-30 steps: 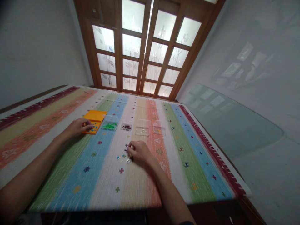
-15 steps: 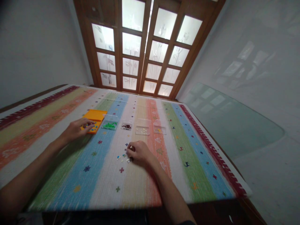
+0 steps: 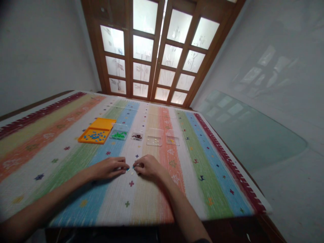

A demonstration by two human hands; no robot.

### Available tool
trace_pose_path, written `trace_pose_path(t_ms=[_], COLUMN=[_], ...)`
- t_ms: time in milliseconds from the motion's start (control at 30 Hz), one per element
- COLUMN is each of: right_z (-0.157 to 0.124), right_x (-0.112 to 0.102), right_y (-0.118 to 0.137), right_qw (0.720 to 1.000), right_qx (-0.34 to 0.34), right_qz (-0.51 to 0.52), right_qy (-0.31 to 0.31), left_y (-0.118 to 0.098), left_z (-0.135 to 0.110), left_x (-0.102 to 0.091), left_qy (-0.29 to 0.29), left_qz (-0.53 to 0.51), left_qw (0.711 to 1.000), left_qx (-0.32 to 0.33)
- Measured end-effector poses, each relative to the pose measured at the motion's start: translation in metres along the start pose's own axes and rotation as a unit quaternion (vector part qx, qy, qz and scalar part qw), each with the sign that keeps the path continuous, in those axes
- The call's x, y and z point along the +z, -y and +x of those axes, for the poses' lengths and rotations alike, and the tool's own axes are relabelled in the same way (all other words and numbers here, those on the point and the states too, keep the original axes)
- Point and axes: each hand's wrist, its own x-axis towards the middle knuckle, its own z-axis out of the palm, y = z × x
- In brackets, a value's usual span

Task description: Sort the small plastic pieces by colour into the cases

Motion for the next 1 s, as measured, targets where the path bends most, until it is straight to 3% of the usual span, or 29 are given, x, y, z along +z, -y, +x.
trace_pose_path(t_ms=[267, 467, 733, 1000], right_z=[0.002, 0.001, 0.003, 0.007], right_x=[0.006, 0.006, 0.002, 0.004], right_y=[-0.006, -0.004, -0.008, -0.014], right_qw=[1.000, 1.000, 0.988, 0.968], right_qx=[-0.007, -0.008, 0.039, 0.038], right_qz=[0.007, 0.029, 0.094, 0.204], right_qy=[0.003, 0.003, -0.115, -0.143], left_y=[-0.003, -0.004, -0.010, -0.013], left_z=[0.008, 0.013, 0.022, 0.027], left_x=[0.004, 0.004, 0.003, 0.009], left_qy=[-0.004, -0.041, -0.155, -0.253], left_qz=[0.015, -0.016, -0.062, -0.072], left_qw=[1.000, 0.999, 0.986, 0.961], left_qx=[0.003, 0.001, -0.002, 0.083])
